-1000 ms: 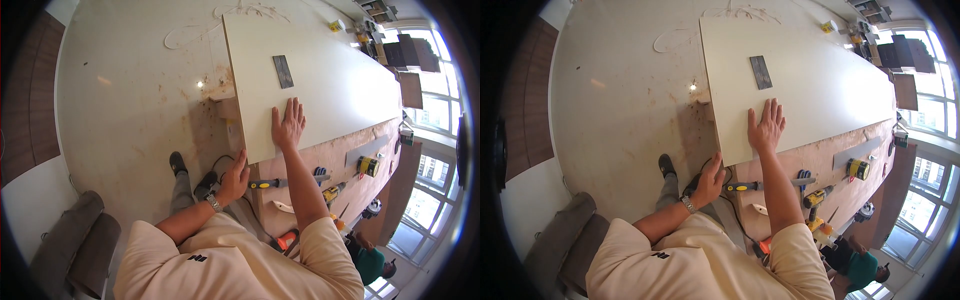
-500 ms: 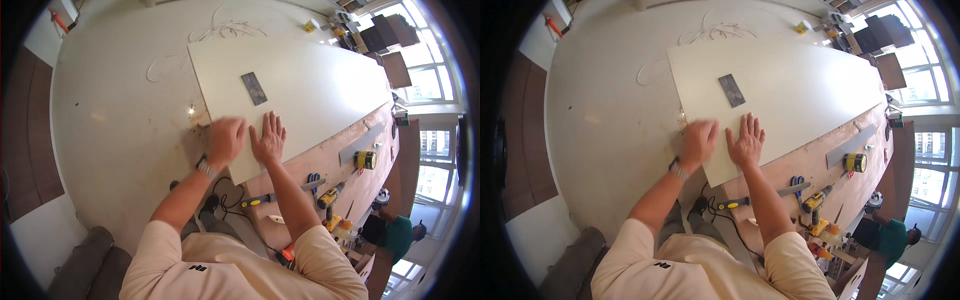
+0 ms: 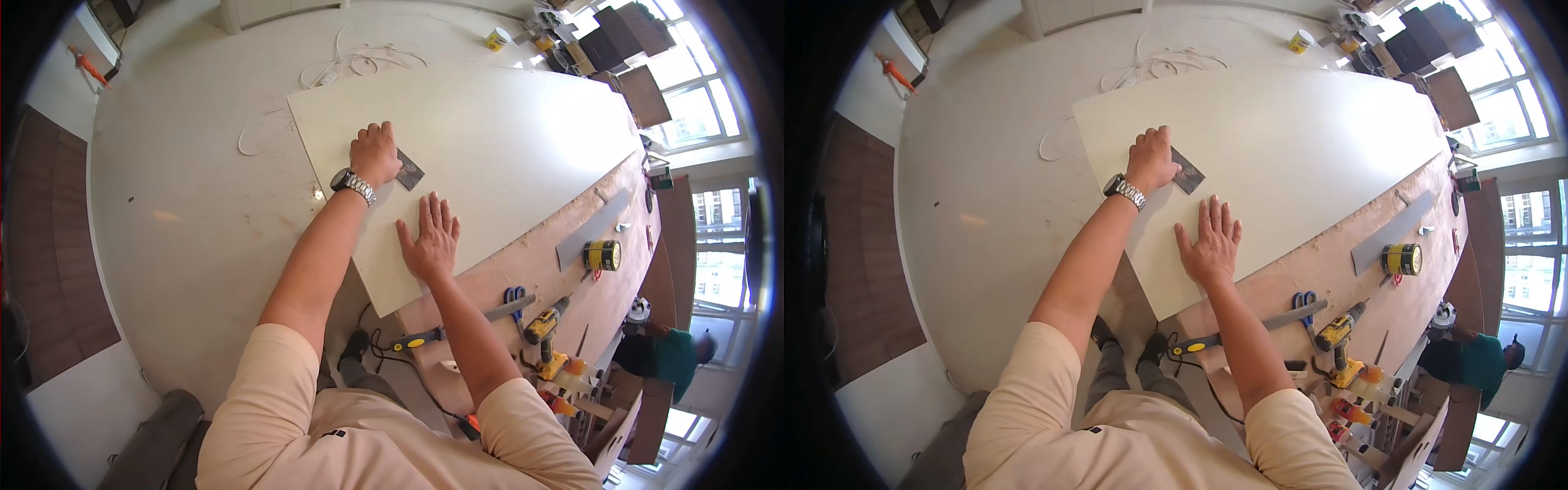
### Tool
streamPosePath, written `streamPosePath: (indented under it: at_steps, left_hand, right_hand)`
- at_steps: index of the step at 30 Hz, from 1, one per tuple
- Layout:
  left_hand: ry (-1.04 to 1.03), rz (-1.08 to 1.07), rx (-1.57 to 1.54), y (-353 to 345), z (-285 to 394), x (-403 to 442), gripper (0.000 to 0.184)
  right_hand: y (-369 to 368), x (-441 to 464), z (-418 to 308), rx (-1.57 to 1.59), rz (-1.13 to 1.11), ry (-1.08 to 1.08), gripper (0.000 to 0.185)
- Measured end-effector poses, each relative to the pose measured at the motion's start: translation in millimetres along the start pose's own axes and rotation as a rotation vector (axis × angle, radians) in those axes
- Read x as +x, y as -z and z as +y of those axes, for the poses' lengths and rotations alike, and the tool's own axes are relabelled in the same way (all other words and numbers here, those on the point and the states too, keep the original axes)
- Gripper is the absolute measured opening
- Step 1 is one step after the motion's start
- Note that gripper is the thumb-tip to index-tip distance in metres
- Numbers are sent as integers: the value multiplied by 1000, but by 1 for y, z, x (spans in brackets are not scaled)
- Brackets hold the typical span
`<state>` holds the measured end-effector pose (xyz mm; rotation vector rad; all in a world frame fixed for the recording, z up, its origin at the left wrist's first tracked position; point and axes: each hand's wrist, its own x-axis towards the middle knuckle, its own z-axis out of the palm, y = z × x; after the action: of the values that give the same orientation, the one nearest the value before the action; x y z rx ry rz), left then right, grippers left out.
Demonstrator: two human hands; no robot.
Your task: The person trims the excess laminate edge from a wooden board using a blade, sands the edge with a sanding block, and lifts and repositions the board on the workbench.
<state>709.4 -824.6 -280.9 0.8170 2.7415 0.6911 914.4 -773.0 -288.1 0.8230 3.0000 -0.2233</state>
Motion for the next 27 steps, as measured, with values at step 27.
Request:
streamPosePath:
  at_steps: [27]
  left_hand:
    - [-108, 300, -35, 5, -34, -105, 27]
  right_hand:
    - [-2, -3, -4, -43, 5, 5, 75]
